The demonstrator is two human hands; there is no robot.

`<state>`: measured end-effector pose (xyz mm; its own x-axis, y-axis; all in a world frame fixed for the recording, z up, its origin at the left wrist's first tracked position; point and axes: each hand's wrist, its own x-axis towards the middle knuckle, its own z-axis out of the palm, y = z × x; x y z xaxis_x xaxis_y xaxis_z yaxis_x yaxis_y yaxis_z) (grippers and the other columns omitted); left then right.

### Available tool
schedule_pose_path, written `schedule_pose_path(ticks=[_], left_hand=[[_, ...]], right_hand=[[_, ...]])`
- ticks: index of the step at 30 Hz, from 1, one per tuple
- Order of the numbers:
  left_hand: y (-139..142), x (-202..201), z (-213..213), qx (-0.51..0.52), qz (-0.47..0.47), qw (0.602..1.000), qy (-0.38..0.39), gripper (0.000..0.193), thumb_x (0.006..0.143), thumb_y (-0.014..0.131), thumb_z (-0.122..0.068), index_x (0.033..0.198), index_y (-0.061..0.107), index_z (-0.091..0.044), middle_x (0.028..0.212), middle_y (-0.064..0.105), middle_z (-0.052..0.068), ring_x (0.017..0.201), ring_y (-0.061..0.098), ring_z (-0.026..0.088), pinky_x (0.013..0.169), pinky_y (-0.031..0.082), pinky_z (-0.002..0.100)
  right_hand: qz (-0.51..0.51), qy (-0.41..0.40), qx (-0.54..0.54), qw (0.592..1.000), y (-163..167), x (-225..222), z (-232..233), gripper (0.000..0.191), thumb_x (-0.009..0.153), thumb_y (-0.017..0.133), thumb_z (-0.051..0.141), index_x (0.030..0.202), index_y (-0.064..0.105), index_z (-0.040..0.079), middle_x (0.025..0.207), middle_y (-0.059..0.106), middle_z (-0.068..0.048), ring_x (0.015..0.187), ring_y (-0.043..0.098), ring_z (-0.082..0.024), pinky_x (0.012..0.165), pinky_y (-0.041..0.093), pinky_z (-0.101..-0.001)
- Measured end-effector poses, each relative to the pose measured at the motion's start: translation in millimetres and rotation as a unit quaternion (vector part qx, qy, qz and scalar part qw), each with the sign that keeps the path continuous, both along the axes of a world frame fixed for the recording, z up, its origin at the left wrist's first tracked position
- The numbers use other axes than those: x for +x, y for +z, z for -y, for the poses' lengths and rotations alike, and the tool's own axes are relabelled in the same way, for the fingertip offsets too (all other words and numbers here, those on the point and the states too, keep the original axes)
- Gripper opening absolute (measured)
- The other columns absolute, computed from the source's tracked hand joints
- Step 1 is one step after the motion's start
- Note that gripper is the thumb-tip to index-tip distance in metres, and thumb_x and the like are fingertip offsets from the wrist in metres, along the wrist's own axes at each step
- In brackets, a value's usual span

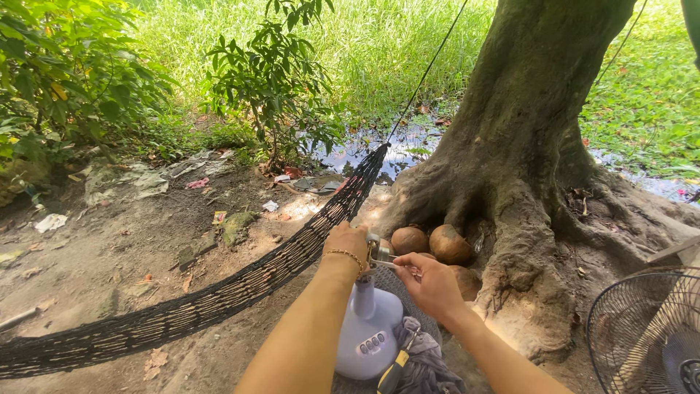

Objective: The person services a pedestal fan outdoors, holding the fan motor head steady with one hand while using a screwdriver to loosen and remove screws from the motor housing. They reposition the fan head repeatedly to reach different screws and continue unscrewing components of the fan assembly.

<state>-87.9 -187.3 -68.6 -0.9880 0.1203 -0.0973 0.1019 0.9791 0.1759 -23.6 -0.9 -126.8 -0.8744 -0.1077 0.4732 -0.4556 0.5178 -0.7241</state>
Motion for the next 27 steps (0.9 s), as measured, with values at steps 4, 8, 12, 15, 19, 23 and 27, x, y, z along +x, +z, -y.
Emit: schedule_pose_path(ticks=[4,8,12,15,19,23,27], left_hand=[[-3.0,-2.7,1.2,0.001,0.002,1.000,-0.003,0.070,0.066,0.095,-0.019,0.129,0.064,-0.018,0.133,0.057,0.012,0.130,0.051,0.031,0.109,0.047,0.039],[-3.4,-4.6,6.0,-0.005,0.002,1.000,-0.005,0.067,0.069,0.094,-0.020,0.129,0.064,-0.018,0.132,0.057,0.012,0.130,0.052,0.031,0.109,0.046,0.040],[-1.3,4.1,15.4,0.002,0.010,1.000,-0.013,0.070,0.069,0.094,-0.020,0.132,0.063,-0.020,0.131,0.058,0.011,0.129,0.053,0.030,0.110,0.046,0.038],[-1.1,7.3,15.7,0.021,0.028,0.999,0.008,0.069,0.068,0.095,-0.021,0.130,0.064,-0.023,0.135,0.054,0.011,0.133,0.049,0.030,0.110,0.046,0.039],[-10.9,10.2,22.8,0.020,0.012,1.000,0.004,0.069,0.067,0.096,-0.021,0.128,0.065,-0.021,0.137,0.053,0.011,0.133,0.049,0.032,0.110,0.046,0.040],[-25.0,12.7,30.6,0.001,-0.003,1.000,-0.027,0.068,0.066,0.096,-0.022,0.126,0.066,-0.018,0.136,0.057,0.011,0.132,0.050,0.032,0.109,0.047,0.040],[-28.0,10.0,30.5,0.001,0.005,1.000,-0.026,0.067,0.067,0.094,-0.021,0.127,0.066,-0.019,0.136,0.057,0.013,0.130,0.053,0.032,0.109,0.048,0.039]], right_hand=[[0.410,0.006,-0.274,0.870,-0.1,-17.9,-2.7,0.021,0.097,0.067,0.020,0.109,0.072,0.004,0.071,0.062,0.000,0.052,0.044,-0.007,0.045,0.033,-0.0258],[0.417,0.042,-0.356,0.835,-0.8,-23.8,0.3,0.020,0.098,0.066,0.020,0.103,0.068,0.002,0.067,0.057,-0.001,0.046,0.039,-0.006,0.040,0.028,-0.0240],[0.383,0.000,-0.386,0.839,-1.4,-12.2,19.5,0.020,0.097,0.069,0.018,0.104,0.070,-0.001,0.070,0.062,-0.002,0.049,0.044,-0.006,0.041,0.030,-0.0239],[0.208,-0.061,-0.132,0.967,2.8,3.9,23.5,0.023,0.096,0.064,0.022,0.110,0.073,0.006,0.071,0.074,-0.004,0.055,0.064,-0.007,0.048,0.049,-0.0249],[0.057,-0.049,0.012,0.997,10.8,11.0,29.5,0.026,0.094,0.065,0.024,0.110,0.075,0.006,0.077,0.076,-0.005,0.065,0.072,-0.010,0.060,0.055,-0.0282],[0.263,-0.027,0.013,0.964,14.6,6.7,33.5,0.027,0.094,0.067,0.028,0.108,0.077,0.008,0.078,0.079,-0.009,0.067,0.070,-0.015,0.062,0.055,-0.0339],[0.205,-0.080,0.001,0.975,10.6,8.1,33.1,0.028,0.093,0.066,0.030,0.112,0.077,0.013,0.080,0.079,-0.008,0.069,0.073,-0.014,0.065,0.056,-0.0324]])
